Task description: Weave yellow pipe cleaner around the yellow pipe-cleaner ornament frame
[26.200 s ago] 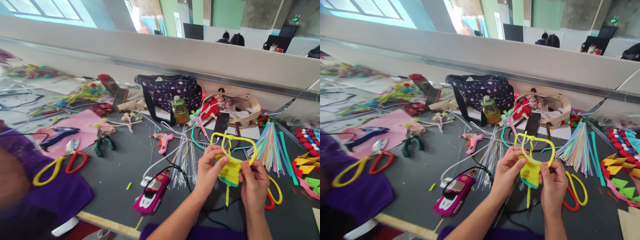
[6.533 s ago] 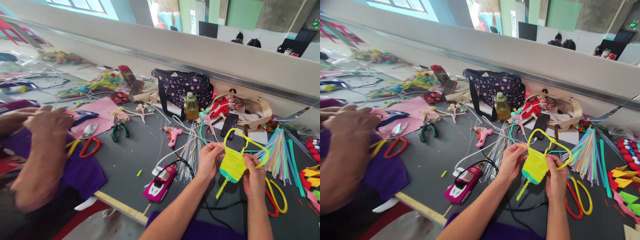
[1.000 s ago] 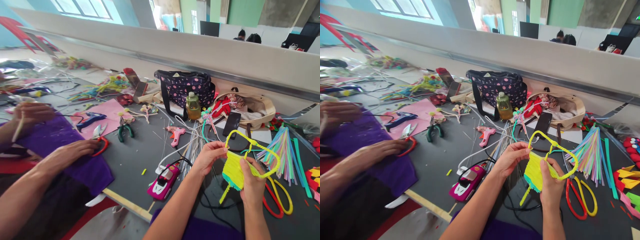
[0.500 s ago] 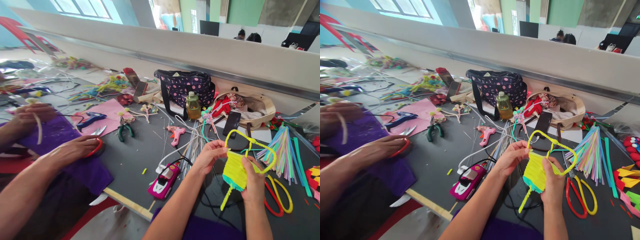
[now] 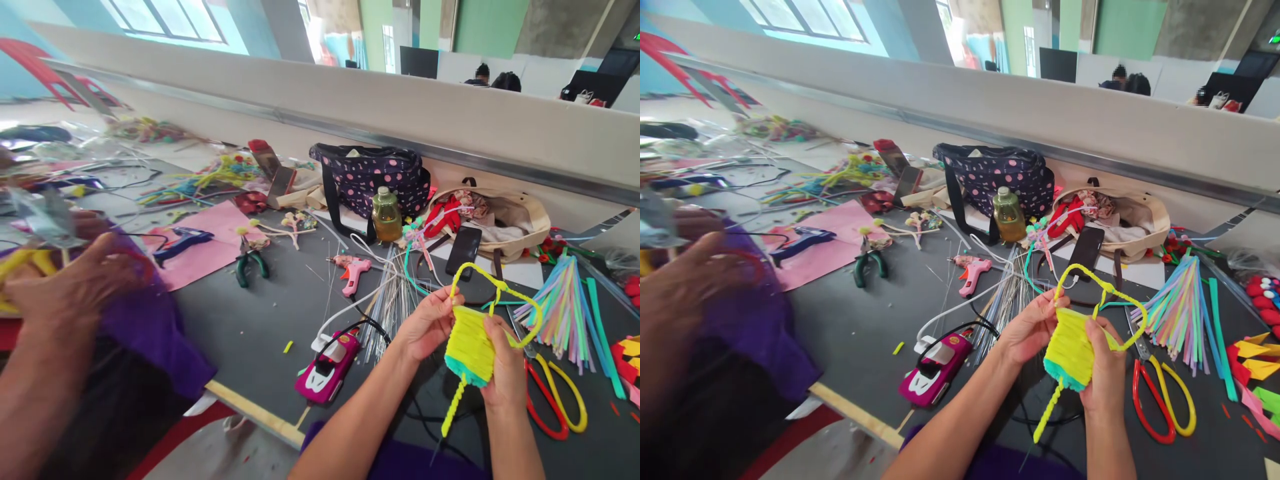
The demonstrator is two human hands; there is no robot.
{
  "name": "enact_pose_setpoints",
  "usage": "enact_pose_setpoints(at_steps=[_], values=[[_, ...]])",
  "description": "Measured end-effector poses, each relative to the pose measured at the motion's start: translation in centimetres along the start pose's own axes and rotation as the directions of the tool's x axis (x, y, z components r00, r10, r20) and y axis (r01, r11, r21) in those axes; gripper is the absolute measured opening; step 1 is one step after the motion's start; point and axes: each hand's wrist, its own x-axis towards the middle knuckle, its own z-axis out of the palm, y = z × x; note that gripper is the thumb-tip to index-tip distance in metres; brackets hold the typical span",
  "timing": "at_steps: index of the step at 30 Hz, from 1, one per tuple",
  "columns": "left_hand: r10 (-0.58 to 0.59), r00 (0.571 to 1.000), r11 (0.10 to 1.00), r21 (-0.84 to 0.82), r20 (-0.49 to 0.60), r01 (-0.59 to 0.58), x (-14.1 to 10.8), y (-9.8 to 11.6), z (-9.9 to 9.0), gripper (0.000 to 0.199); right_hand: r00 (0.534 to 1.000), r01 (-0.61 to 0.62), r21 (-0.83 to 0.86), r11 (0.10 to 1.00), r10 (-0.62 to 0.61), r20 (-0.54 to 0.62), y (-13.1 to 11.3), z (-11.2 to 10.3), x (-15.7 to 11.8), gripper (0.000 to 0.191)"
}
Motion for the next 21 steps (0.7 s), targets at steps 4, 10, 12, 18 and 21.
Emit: enact_pose_setpoints(at_steps=[4,10,12,18,21], values=[[0.012,1.0,1.0,-0.004,-0.01,-0.012,-0.1,-0.1,0.2,0.04,0.999,0.024,-0.007,1.0,-0.025,-0.025,0.0,0.2,-0.4,0.035],[0.183,0.981,0.968,0.189,-0.066,-0.168,-0.5,0.1,1.0,0.039,0.987,0.134,-0.089,0.987,-0.14,-0.072,0.7,0.4,-1.0,0.037],[0.254,0.961,0.929,0.303,-0.11,-0.211,-0.6,0.2,1.2,0.034,0.979,0.187,-0.123,0.975,-0.195,-0.065,1.0,0.3,-1.1,0.037],[0.381,0.919,0.791,0.551,-0.103,-0.266,-0.8,0.9,1.4,0.025,0.947,0.301,-0.196,0.933,-0.317,-0.053,1.2,0.1,-1.1,0.034],[0.375,0.923,0.764,0.593,-0.087,-0.254,-0.9,1.3,1.3,0.025,0.954,0.276,-0.177,0.945,-0.291,-0.065,0.9,0.0,-1.0,0.035]])
